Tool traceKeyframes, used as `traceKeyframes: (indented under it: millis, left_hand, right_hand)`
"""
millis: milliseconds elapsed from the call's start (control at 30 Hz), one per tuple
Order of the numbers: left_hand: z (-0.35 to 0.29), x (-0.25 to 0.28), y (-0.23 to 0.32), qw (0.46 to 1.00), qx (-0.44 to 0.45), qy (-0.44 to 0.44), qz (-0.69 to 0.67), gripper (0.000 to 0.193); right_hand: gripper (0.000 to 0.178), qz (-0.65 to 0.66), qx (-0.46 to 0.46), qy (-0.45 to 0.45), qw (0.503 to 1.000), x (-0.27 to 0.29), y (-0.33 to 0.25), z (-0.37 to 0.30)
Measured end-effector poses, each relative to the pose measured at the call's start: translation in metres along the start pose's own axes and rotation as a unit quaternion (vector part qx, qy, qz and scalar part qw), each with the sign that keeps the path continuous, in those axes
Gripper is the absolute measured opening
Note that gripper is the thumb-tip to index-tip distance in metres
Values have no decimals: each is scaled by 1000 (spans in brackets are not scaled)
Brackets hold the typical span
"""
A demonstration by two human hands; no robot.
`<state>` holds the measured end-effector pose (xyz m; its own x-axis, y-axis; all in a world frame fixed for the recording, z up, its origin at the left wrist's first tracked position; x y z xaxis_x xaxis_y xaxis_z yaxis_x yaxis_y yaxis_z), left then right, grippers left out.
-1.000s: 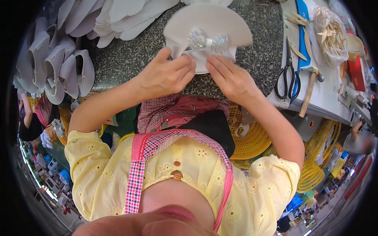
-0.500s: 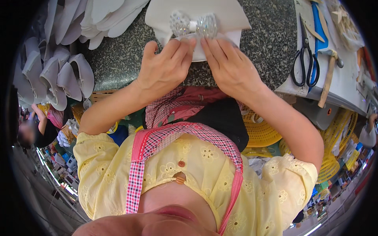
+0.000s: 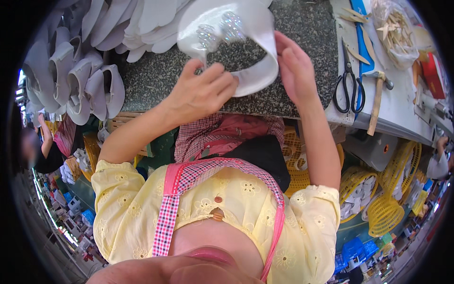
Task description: Applying adhesive and attaching decorative bows and components to white shoe uppers in a manufacturing setting.
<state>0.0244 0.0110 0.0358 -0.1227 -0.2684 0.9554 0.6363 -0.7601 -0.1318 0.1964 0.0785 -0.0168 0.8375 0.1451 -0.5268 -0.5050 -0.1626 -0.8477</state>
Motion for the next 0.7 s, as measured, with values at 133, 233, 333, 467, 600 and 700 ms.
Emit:
traceKeyframes:
  millis: [133, 233, 333, 467, 600, 700]
  left_hand:
    - [-5, 20, -5, 995, -22, 97, -1, 22]
    - [-17, 71, 5, 960, -46, 273, -42, 25]
    - [7, 40, -21, 957, 10, 208, -201, 46]
    - [-31, -33, -35, 981, 54, -45, -179, 69]
    - [-41, -46, -47, 972, 71, -83, -206, 74]
    - [-48, -43, -54, 970, 55, -105, -215, 71]
  right_hand:
    - [22, -80, -56, -217, 971, -39, -32, 23]
    - [22, -475, 251, -243, 808, -97, -57, 11]
    - [17, -665, 383, -269, 582, -79, 8, -5]
    - [37, -710, 350, -267, 549, -67, 21, -28]
    - [43, -729, 318, -244, 555, -67, 27, -25]
    - [42, -720, 319, -268, 555, -63, 22, -24]
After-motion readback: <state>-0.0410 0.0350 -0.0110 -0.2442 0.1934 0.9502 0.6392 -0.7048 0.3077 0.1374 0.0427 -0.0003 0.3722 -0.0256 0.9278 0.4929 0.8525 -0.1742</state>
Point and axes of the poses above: each hand's wrist, its own z-axis towards the middle knuckle, its own x-axis out of the back of the hand, y = z × x, the point moved 4 cm from there along z, towards the middle knuckle
